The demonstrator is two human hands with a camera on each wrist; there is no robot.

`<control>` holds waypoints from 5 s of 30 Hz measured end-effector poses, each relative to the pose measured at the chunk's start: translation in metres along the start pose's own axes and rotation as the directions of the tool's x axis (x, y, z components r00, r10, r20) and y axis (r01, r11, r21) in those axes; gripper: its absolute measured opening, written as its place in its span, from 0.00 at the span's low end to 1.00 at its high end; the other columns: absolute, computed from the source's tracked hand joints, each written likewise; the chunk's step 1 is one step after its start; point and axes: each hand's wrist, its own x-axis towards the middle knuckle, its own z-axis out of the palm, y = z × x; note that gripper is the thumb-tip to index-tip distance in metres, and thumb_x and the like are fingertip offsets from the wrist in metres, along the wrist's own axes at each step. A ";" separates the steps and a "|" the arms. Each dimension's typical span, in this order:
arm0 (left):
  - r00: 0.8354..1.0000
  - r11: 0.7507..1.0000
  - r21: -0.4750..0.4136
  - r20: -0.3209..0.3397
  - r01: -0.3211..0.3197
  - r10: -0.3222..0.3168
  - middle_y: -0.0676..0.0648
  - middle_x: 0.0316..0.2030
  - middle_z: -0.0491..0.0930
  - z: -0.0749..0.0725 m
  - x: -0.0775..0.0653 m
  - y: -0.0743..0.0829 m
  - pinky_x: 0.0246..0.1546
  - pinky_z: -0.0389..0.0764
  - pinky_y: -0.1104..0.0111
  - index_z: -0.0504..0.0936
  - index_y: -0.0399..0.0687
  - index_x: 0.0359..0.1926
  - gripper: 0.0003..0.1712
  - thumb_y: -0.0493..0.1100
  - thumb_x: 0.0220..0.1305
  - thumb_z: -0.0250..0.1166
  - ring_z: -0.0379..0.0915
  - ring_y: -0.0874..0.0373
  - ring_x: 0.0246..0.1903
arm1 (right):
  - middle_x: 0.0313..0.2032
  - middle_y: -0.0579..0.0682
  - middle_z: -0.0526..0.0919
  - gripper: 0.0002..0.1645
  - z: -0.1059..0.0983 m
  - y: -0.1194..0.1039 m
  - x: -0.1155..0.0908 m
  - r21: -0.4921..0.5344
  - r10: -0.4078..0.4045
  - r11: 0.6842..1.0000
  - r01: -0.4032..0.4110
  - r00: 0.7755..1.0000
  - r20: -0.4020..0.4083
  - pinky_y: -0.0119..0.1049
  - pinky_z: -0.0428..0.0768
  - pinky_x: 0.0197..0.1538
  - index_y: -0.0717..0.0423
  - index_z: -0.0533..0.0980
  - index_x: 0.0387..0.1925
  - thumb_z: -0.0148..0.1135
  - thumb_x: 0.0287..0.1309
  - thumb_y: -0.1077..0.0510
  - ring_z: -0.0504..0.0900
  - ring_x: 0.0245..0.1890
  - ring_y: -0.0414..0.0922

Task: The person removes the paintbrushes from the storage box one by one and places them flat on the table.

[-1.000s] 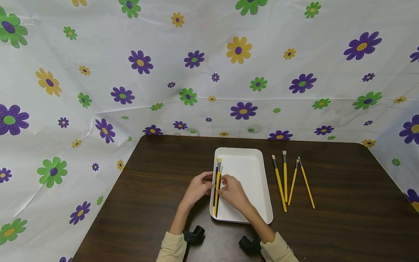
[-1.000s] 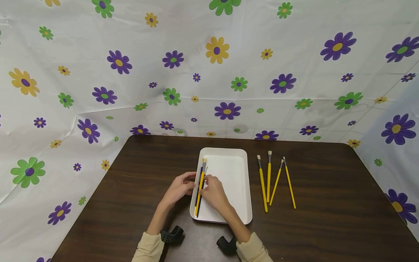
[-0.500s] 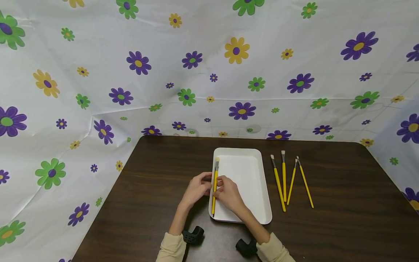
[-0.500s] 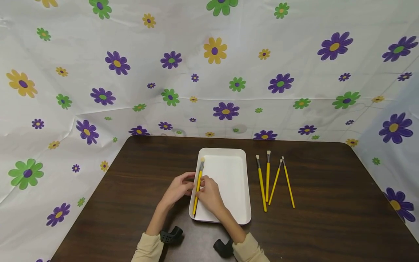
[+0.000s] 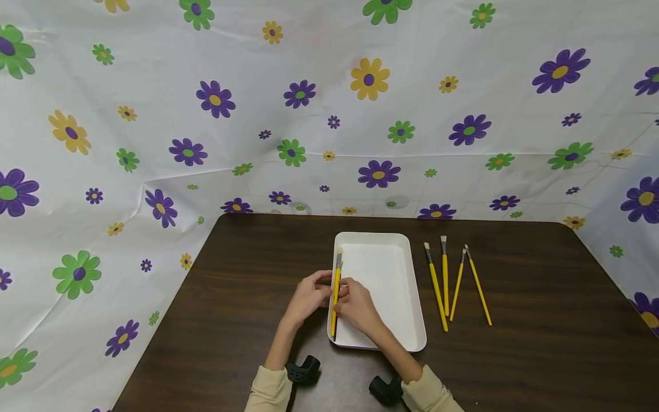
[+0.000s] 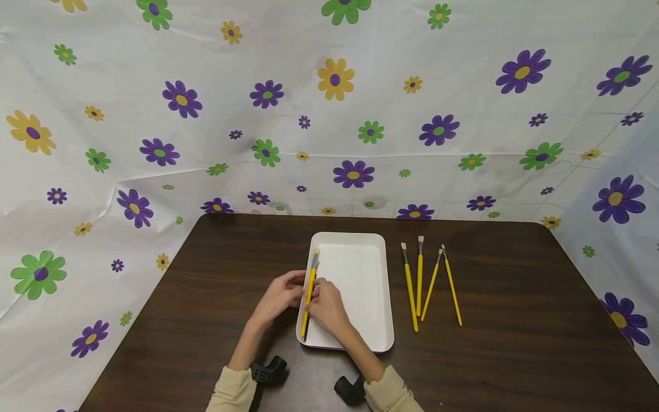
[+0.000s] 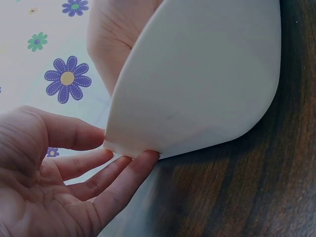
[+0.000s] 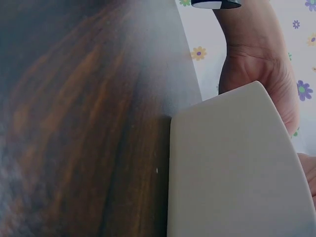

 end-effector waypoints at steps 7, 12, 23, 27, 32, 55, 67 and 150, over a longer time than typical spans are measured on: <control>1.000 1.000 0.015 -0.002 -0.005 0.005 0.27 0.59 0.76 0.001 0.002 -0.003 0.38 0.88 0.54 0.73 0.24 0.65 0.27 0.30 0.66 0.58 0.82 0.37 0.49 | 0.35 0.57 0.80 0.35 0.000 -0.002 0.000 0.053 0.025 0.998 -0.026 0.999 0.022 0.37 0.86 0.29 0.77 0.73 0.58 0.65 0.42 0.76 0.84 0.30 0.47; 1.000 1.000 0.012 -0.006 -0.006 0.007 0.28 0.59 0.77 0.001 0.002 -0.002 0.37 0.89 0.55 0.74 0.26 0.65 0.27 0.31 0.66 0.58 0.82 0.39 0.48 | 0.35 0.56 0.80 0.36 -0.001 -0.002 0.000 0.058 0.037 0.998 -0.040 0.998 0.042 0.36 0.86 0.30 0.77 0.71 0.59 0.65 0.43 0.75 0.84 0.30 0.46; 1.000 1.000 0.014 -0.013 -0.006 0.006 0.32 0.58 0.79 0.000 -0.002 0.001 0.37 0.88 0.58 0.76 0.30 0.65 0.27 0.33 0.64 0.59 0.83 0.43 0.48 | 0.37 0.56 0.80 0.38 -0.001 -0.001 -0.001 0.131 0.067 0.988 -0.078 0.994 0.087 0.38 0.87 0.31 0.76 0.70 0.61 0.65 0.44 0.73 0.83 0.30 0.45; 1.000 1.000 0.019 -0.013 -0.009 0.009 0.31 0.58 0.78 0.000 -0.002 0.001 0.38 0.88 0.57 0.76 0.30 0.65 0.27 0.33 0.64 0.59 0.83 0.42 0.49 | 0.37 0.56 0.80 0.38 -0.001 -0.003 -0.002 0.141 0.085 0.985 -0.099 0.991 0.098 0.38 0.87 0.31 0.75 0.70 0.62 0.66 0.45 0.72 0.83 0.30 0.44; 1.000 1.000 0.018 -0.005 -0.005 0.005 0.31 0.59 0.78 0.000 -0.001 0.000 0.39 0.89 0.56 0.76 0.30 0.65 0.27 0.33 0.65 0.59 0.83 0.43 0.49 | 0.38 0.58 0.80 0.37 -0.003 -0.004 -0.002 0.160 0.113 0.979 -0.129 0.988 0.102 0.39 0.88 0.32 0.75 0.70 0.61 0.67 0.45 0.72 0.84 0.30 0.45; 1.000 1.000 0.022 -0.006 0.005 -0.005 0.32 0.59 0.78 0.000 0.000 -0.001 0.38 0.89 0.57 0.76 0.31 0.66 0.27 0.33 0.66 0.60 0.83 0.45 0.49 | 0.33 0.54 0.81 0.36 -0.007 -0.001 0.000 0.112 0.128 0.984 -0.138 0.987 0.097 0.36 0.86 0.29 0.71 0.73 0.60 0.69 0.45 0.69 0.84 0.21 0.44; 1.000 1.000 0.000 -0.019 0.009 -0.009 0.29 0.59 0.78 0.001 0.001 0.000 0.36 0.89 0.57 0.75 0.28 0.65 0.28 0.32 0.63 0.60 0.83 0.45 0.45 | 0.34 0.58 0.81 0.31 -0.025 -0.011 0.003 0.136 0.145 0.979 -0.150 0.988 0.047 0.39 0.87 0.29 0.72 0.72 0.57 0.67 0.49 0.71 0.84 0.23 0.46; 1.000 1.000 -0.016 -0.014 0.007 -0.007 0.31 0.61 0.78 0.000 0.002 -0.004 0.38 0.88 0.59 0.76 0.30 0.66 0.28 0.32 0.65 0.60 0.84 0.45 0.45 | 0.48 0.71 0.79 0.29 -0.211 0.011 -0.022 0.016 0.069 0.998 -0.068 0.983 -0.168 0.31 0.87 0.37 0.76 0.68 0.66 0.61 0.68 0.68 0.84 0.33 0.38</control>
